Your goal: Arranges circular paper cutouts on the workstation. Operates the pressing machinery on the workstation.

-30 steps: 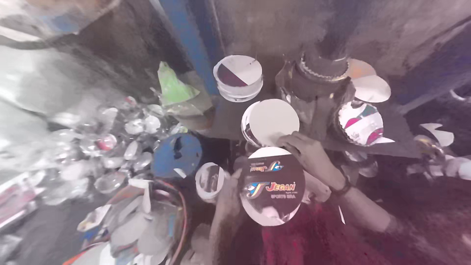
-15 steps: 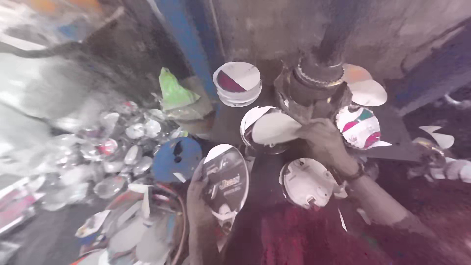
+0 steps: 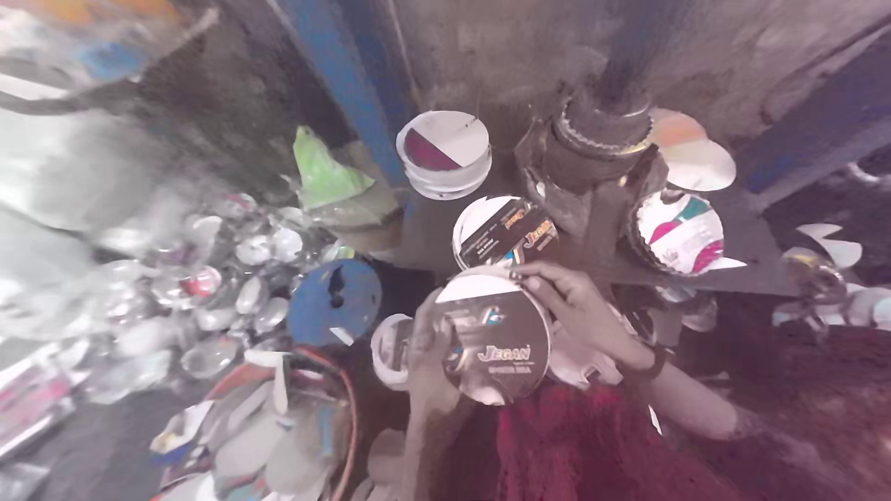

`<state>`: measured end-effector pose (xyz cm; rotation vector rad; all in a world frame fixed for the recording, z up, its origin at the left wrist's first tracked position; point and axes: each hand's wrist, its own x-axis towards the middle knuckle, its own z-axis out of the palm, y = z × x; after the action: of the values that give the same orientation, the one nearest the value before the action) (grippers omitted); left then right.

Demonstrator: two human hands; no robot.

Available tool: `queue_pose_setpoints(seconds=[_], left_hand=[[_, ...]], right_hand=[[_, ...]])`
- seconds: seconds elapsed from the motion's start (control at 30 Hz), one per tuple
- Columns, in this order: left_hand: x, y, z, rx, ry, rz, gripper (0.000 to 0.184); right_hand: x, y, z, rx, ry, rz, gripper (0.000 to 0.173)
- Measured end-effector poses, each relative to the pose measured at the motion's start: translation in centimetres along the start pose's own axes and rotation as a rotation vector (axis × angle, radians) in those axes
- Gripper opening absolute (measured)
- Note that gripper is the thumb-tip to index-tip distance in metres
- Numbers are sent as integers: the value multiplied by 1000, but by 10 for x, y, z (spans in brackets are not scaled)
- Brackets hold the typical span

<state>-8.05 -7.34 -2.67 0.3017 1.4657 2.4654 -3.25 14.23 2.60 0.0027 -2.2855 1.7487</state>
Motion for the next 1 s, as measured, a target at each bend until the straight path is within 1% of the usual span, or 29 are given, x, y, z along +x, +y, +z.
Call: queue_pose_setpoints(seconds=[0.03, 0.07, 0.1, 0.17, 0.2, 0.27, 0.3, 0.33, 0.37, 0.4, 0.43, 0.47, 0.5, 0.53, 0.6, 0.63, 0.67, 0.7, 0.77, 0.8, 0.83, 0.87, 0.9, 0.93, 0.97, 1.0], left_hand=[[-1, -1, -1, -7, -4, -15, 47], [-1, -1, -3, -2, 2, -24, 47], [-3, 0, -7, 13, 22, -33, 47], [-3, 3, -16, 27, 75, -25, 46], [-3, 5, -21, 49, 107, -14, 46], [-3, 8, -32, 179, 172, 22, 52], [-3, 8, -39, 243, 202, 39, 57], [-3, 8, -43, 286, 242, 58, 56], [-3, 10, -45, 317, 271, 84, 52], [-3, 10, -47, 344, 299, 121, 44], [-3, 10, -47, 371, 323, 151, 35], [-3, 10, -48, 396, 327, 147, 29], [-4, 10, -49, 410, 310, 118, 28], [-4, 10, -50, 427, 278, 82, 28], [-2, 9, -47, 442, 219, 48, 28], [-2, 9, -44, 443, 210, 40, 28], [-2, 9, -43, 448, 204, 41, 28], [-3, 8, -44, 456, 194, 53, 28], [-3, 8, -50, 469, 179, 112, 28], [-2, 7, -54, 461, 176, 134, 29], [-3, 8, -57, 434, 167, 125, 32], [-4, 10, -58, 405, 150, 97, 37], [-5, 13, -55, 369, 136, 53, 43], [-7, 14, -49, 330, 118, 3, 50], [-9, 14, -39, 319, 109, -43, 52], [-13, 15, -26, 347, 142, -91, 44]], right_hand=[[0, 1, 2, 43, -15, -3, 28], [2, 4, 0, 40, 6, -33, 30], [7, 9, -4, -39, 65, -95, 29], [20, 18, -15, -401, 201, -249, 24], [25, 21, -20, -563, 203, -308, 29], [28, 26, -22, -778, 49, -354, 50], [26, 28, -19, -836, -49, -340, 56], [23, 29, -15, -868, -117, -326, 55], [21, 30, -11, -874, -132, -337, 43], [19, 29, -9, -868, -102, -358, 26], [19, 27, -9, -849, -51, -367, 18], [19, 24, -9, -829, -17, -363, 19], [19, 22, -10, -822, -27, -353, 18], [18, 19, -9, -838, -72, -339, 23], [15, 15, -4, -927, -194, -320, 53], [12, 14, -1, -979, -243, -306, 63], [8, 14, 2, -1019, -268, -307, 63], [4, 15, 5, -1046, -252, -329, 53], [0, 16, 6, -1009, -107, -410, 24], [1, 14, 5, -958, -10, -429, 17], [2, 13, 5, -902, 91, -441, 16], [4, 12, 5, -867, 193, -480, 14], [4, 13, 5, -853, 243, -552, 13], [-1, 10, 7, -829, 186, -631, 13], [-10, 5, 11, -783, 14, -698, 15], [-20, 0, 18, -731, -207, -742, 15]])
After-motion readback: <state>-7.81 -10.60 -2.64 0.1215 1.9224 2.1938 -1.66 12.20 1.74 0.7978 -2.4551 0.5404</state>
